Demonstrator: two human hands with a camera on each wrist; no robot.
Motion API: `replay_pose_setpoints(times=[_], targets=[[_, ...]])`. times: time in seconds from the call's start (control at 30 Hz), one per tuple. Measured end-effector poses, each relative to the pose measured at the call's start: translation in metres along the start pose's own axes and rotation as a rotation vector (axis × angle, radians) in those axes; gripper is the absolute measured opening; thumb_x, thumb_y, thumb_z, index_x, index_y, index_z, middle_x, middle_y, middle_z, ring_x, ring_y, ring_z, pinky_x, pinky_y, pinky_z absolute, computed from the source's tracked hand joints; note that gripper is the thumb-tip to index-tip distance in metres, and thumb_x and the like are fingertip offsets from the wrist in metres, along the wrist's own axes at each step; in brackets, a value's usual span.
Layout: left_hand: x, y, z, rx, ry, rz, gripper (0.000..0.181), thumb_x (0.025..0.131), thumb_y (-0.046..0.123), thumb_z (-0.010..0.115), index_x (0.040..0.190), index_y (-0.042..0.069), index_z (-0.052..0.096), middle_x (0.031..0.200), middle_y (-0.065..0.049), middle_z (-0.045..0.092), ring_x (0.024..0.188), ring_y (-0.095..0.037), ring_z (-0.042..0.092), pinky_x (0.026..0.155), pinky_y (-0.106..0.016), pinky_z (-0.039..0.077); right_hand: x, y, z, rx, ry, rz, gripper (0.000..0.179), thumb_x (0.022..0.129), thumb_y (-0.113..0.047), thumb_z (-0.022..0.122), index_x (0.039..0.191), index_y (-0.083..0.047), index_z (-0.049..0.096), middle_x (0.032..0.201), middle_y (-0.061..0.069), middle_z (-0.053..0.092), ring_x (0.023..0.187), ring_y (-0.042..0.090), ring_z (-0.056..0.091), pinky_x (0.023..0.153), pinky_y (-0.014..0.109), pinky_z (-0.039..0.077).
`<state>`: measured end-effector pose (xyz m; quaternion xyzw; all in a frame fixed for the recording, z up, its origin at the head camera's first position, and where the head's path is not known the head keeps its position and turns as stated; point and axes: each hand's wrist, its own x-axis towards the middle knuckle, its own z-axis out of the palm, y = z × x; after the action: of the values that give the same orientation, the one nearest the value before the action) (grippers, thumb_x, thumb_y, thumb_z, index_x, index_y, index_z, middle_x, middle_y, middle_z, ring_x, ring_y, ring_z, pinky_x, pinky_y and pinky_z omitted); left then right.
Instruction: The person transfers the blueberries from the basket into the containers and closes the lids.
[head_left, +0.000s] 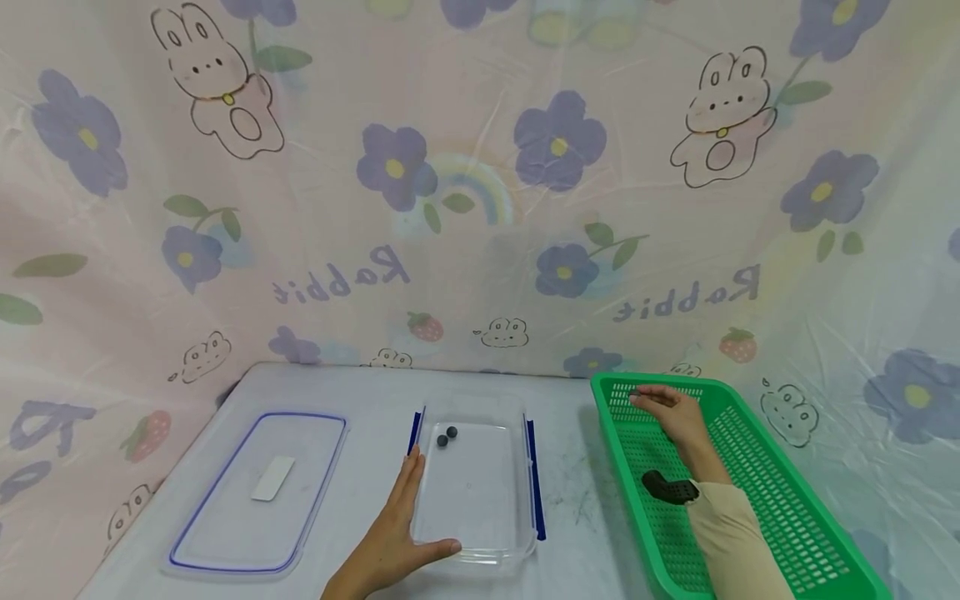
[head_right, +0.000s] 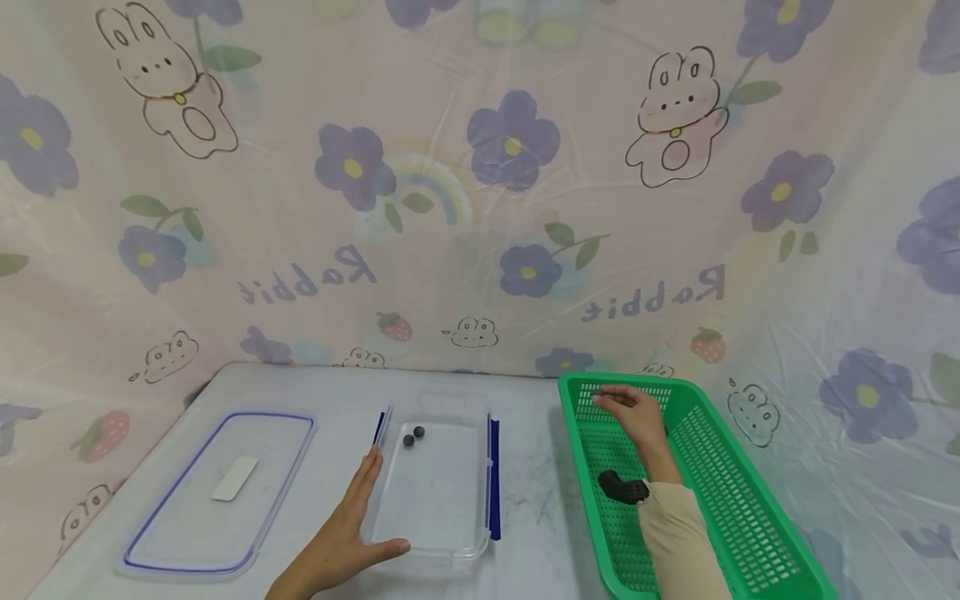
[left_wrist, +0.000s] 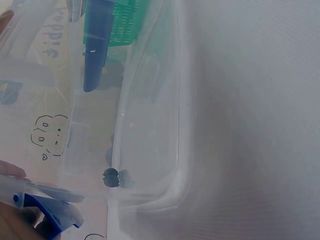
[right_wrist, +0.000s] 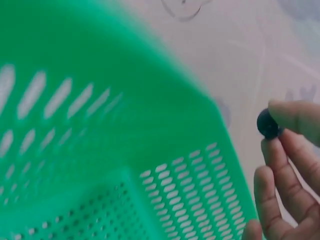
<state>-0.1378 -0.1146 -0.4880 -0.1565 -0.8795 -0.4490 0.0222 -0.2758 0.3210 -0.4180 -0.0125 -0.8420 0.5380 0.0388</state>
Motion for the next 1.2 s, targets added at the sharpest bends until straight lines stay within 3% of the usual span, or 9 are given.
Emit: replay_pose_setpoints(times=[0.1,0.33,0.5,0.7,0.93,1.2], targets=[[0.0,0.0,0.0,-0.002,-0.002,-0.008,0.119,0.074,0.05,0.081,0.156,0.007,0.006,0.161,-0.012,-0.004,0.144,-0.04,0.006,0.101,-0.068,0.026,-0.004,-0.01,0.003,0.01,0.001,0.0,0.064,0.089,-0.044,0.069,0.133,-0.001,0.053,0.122,0.011,0.059,0.121,0.033,0.046,0.103,0.055,0.035],[0.002,0.001,-0.002,-0.007,0.006,-0.02,0.121,0.072,0.052,0.081,0.157,0.013,0.004,0.162,-0.009,-0.005,0.144,-0.037,0.006,0.102,-0.066,0.026,-0.01,-0.038,0.014,0.082,0.012,-0.047,0.059,0.089,-0.037,0.071,0.129,0.002,0.054,0.108,-0.001,0.063,0.1,0.009,0.054,0.103,0.052,0.035],[0.001,0.0,-0.002,-0.011,0.005,-0.013,0.123,0.072,0.052,0.081,0.157,0.019,-0.001,0.162,-0.008,-0.006,0.144,-0.037,0.004,0.102,-0.067,0.025,-0.013,-0.054,0.025,0.124,0.015,-0.07,0.054,0.089,-0.032,0.073,0.127,0.003,0.056,0.1,-0.007,0.064,0.097,0.005,0.055,0.104,0.052,0.034],[0.0,-0.002,-0.001,-0.004,0.008,-0.001,0.123,0.072,0.052,0.081,0.157,0.022,-0.004,0.162,-0.009,-0.004,0.144,-0.034,0.004,0.103,-0.066,0.025,-0.019,-0.071,0.041,0.146,-0.041,-0.112,0.05,0.09,-0.026,0.072,0.128,0.003,0.056,0.106,-0.003,0.064,0.098,0.007,0.057,0.1,0.047,0.04],[0.0,-0.002,-0.001,-0.01,0.002,-0.004,0.123,0.073,0.051,0.081,0.157,0.022,-0.004,0.162,-0.009,-0.004,0.144,-0.036,0.004,0.103,-0.067,0.025,-0.023,-0.087,0.063,0.181,-0.102,-0.173,0.045,0.09,-0.022,0.071,0.125,0.004,0.057,0.108,0.001,0.062,0.1,0.01,0.058,0.088,0.024,0.048],[0.0,-0.001,-0.002,-0.012,0.011,-0.006,0.124,0.072,0.051,0.082,0.157,0.021,-0.003,0.162,-0.009,-0.004,0.144,-0.035,0.004,0.104,-0.066,0.024,-0.024,-0.109,0.094,0.199,-0.147,-0.239,0.037,0.088,-0.017,0.074,0.117,0.003,0.062,0.103,0.005,0.065,0.095,0.016,0.062,0.084,0.028,0.051]])
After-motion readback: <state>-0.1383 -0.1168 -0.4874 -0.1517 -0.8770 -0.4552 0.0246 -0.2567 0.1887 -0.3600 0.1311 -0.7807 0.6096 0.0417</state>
